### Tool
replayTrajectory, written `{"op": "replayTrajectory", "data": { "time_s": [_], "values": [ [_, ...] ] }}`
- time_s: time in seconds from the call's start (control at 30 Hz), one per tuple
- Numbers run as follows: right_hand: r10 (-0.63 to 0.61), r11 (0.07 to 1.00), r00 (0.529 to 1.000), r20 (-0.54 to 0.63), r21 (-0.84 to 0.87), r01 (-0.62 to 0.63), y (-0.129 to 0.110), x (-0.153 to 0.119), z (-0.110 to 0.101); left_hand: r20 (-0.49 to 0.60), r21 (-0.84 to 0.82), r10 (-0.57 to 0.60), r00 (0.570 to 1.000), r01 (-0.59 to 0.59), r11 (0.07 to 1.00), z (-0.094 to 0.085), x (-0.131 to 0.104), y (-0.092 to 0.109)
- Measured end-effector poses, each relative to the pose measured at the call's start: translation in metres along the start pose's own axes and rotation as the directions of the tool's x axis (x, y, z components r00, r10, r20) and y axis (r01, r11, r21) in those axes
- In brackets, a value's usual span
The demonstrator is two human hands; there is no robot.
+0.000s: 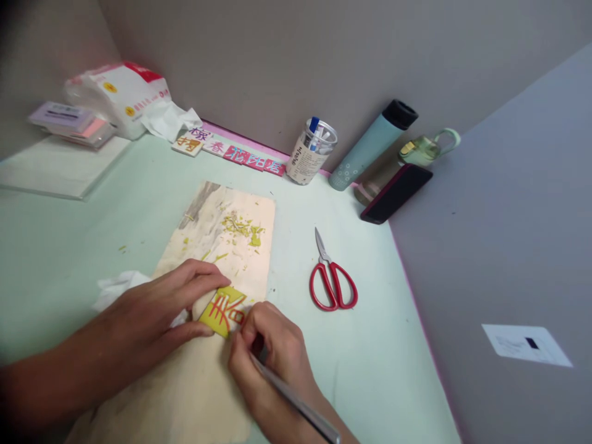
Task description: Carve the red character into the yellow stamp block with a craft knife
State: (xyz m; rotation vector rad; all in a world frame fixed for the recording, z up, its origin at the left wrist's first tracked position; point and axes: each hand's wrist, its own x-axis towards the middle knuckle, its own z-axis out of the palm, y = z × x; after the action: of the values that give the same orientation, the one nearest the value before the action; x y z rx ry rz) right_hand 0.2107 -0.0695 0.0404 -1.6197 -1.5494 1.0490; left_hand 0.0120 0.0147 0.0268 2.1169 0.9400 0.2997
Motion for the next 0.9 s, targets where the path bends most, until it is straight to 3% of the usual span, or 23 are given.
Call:
{"op": "replayTrajectory", "data": {
  "time_s": [0.13, 0.3, 0.63, 0.9],
  "values": [
    [-0.022, 1.0, 0.999, -0.049, -0.021, 0.021, 0.002, -0.001, 0.002, -0.12, 0.019, 0.078, 0.99, -0.076, 0.997, 0.008, -0.005, -0.009],
    [-0.036, 0.999, 0.998, -0.058, -0.035, 0.034, 0.001, -0.002, 0.003, -0.073, 0.035, 0.09, 0.993, -0.088, 0.995, 0.006, -0.005, -0.009],
    [-0.031, 0.999, 0.999, -0.037, -0.035, 0.03, -0.003, -0.003, 0.0, -0.178, 0.09, 0.182, 0.967, -0.168, 0.982, 0.012, -0.005, -0.016],
    [-0.103, 0.99, 0.99, -0.093, -0.105, 0.093, 0.001, -0.004, 0.003, -0.176, 0.111, 0.098, 0.98, -0.079, 0.991, 0.014, -0.007, -0.011]
  ]
}}
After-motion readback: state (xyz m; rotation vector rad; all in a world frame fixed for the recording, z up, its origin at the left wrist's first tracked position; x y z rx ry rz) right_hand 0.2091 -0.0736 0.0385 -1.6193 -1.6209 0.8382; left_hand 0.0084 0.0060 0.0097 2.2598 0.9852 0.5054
